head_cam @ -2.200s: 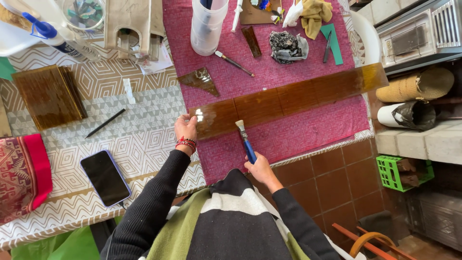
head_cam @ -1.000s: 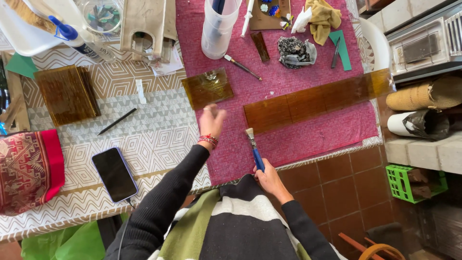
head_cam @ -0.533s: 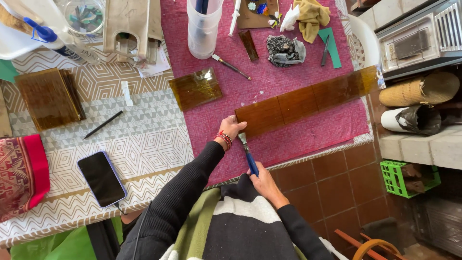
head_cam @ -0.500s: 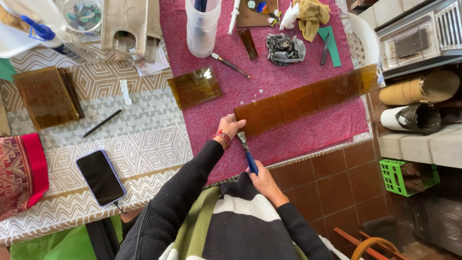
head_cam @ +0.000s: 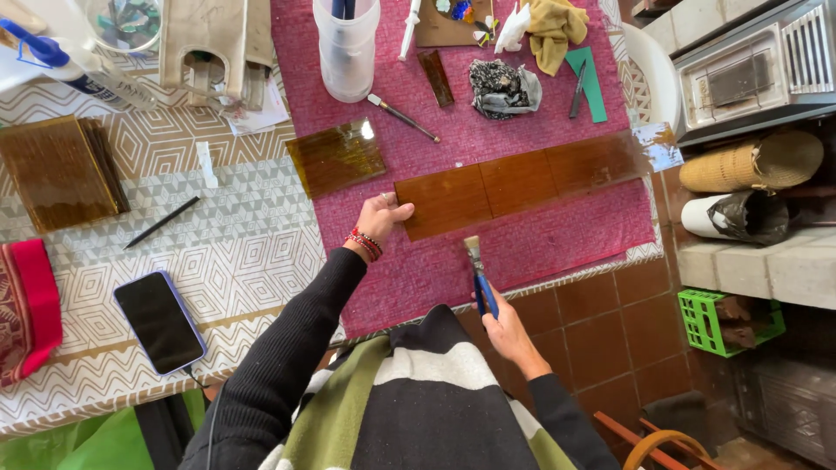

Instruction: The person is scoring and snapping glass tiles on a workshop table.

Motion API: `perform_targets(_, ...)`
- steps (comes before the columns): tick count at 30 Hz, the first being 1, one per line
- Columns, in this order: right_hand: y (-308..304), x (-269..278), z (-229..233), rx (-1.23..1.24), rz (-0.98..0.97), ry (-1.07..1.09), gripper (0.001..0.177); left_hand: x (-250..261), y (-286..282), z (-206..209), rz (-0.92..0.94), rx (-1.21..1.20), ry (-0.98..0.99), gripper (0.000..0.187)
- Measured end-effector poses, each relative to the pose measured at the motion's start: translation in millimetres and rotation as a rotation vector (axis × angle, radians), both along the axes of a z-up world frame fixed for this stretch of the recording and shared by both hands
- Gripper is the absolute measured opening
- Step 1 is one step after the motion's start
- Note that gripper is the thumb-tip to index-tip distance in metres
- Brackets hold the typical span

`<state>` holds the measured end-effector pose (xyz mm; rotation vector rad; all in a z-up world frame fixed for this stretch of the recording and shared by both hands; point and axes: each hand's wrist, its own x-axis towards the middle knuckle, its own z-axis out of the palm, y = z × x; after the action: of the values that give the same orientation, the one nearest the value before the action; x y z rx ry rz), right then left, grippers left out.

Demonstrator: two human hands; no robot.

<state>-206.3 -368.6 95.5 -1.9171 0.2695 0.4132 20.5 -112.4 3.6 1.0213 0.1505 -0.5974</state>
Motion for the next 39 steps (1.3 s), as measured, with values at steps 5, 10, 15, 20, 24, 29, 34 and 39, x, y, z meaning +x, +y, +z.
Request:
perform_targets(5,-2,15,0,0.056,-0.068,0.114,0.074,5,35,0,-0.025,0.033,0.012,0.035)
perform_targets(10,9,18,-14,0.056,0.055,0.016,0.074,-5,74,-1,-0.024,0.109,-0.041,0.033)
perform_targets(15,19,17,-23,0.091,0.034,0.115,0.067,-15,83,15,-0.073,0.152,0.068,0.042)
perform_targets(20,25,14,-15,0.046,0.048,0.14,0.062,-22,83,32,-0.079,0.183,0.232,0.054)
perform_targets(24,26,11,-14,0.049,0.022,0.155,0.061,-23,83,27,-0.035,0.108,0.321,0.062)
perform_targets(29,25,6,-13,0.054,0.021,0.122,0.063,-25,78,31,-0.024,0.118,0.283,0.064)
perform_targets(34,22,4,-12,0.064,0.019,0.116,0.06,-26,76,35,0.003,0.147,0.293,0.071)
perform_targets(39,21,5,-12,0.103,0.005,0.128,0.065,-26,79,41,0.036,0.029,0.442,0.095)
